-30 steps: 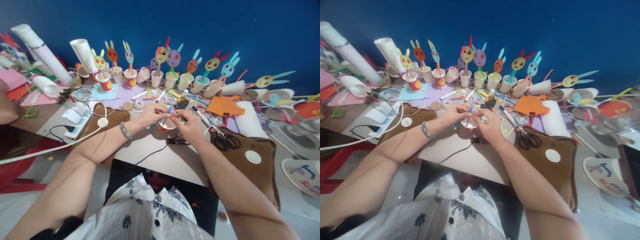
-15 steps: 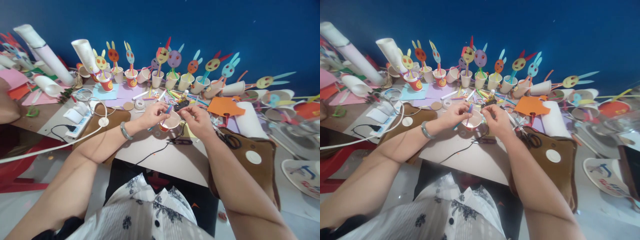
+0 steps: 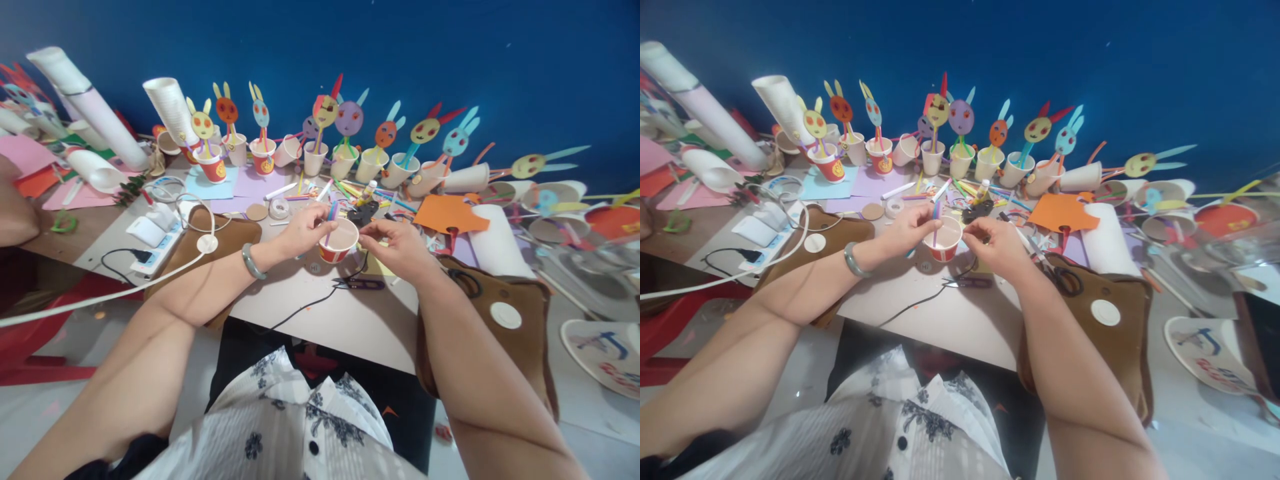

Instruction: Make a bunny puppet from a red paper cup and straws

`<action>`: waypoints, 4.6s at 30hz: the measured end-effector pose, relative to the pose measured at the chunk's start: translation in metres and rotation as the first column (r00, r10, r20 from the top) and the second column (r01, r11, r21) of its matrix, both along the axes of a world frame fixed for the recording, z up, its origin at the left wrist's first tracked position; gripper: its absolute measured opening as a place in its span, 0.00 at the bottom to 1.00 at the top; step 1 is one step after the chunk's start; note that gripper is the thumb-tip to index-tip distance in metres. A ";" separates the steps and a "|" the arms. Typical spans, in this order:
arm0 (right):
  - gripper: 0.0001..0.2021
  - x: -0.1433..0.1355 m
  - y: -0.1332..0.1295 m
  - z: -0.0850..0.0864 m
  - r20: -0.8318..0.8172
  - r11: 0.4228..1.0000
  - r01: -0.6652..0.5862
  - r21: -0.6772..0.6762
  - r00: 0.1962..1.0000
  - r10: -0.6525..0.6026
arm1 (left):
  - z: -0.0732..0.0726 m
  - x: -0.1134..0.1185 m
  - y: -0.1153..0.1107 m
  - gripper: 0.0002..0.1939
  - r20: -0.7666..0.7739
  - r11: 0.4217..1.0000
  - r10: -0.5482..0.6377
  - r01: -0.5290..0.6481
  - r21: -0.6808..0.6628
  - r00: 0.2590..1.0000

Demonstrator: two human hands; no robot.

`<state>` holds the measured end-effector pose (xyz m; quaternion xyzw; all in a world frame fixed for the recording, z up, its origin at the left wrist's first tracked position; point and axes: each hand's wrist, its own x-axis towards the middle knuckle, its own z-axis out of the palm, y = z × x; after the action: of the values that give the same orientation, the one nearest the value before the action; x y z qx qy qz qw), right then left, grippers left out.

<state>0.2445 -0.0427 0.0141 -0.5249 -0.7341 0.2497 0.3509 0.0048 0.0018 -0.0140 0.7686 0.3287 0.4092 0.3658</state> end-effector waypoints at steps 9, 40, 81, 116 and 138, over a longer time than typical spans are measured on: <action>0.20 -0.013 0.010 -0.019 -0.478 0.940 0.022 -0.340 0.857 -0.193 | -0.001 0.001 -0.001 0.19 0.006 1.000 0.005 -0.005 0.003 1.000; 0.26 -0.041 0.001 -0.022 -0.695 0.962 0.063 -0.267 0.679 -0.238 | -0.010 0.008 -0.003 0.25 0.147 0.990 0.116 -0.102 -0.098 0.982; 0.08 -0.021 -0.003 -0.018 -0.254 0.979 0.099 0.178 0.966 -0.052 | -0.002 0.005 -0.008 0.28 0.176 0.995 0.093 -0.100 0.029 0.980; 0.06 -0.024 -0.005 -0.022 -0.078 0.984 0.029 0.174 0.997 -0.016 | -0.007 0.007 -0.007 0.31 0.077 0.990 0.053 -0.062 0.124 0.996; 0.15 -0.024 -0.003 -0.029 -0.097 0.980 0.056 0.192 0.995 -0.038 | -0.006 0.002 -0.004 0.19 0.110 0.994 -0.015 0.027 -0.109 0.994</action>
<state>0.2204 -0.0454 -0.0148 -0.4932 -0.7252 0.1927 0.4402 0.0073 -0.0017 -0.0196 0.7272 0.3220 0.4280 0.4294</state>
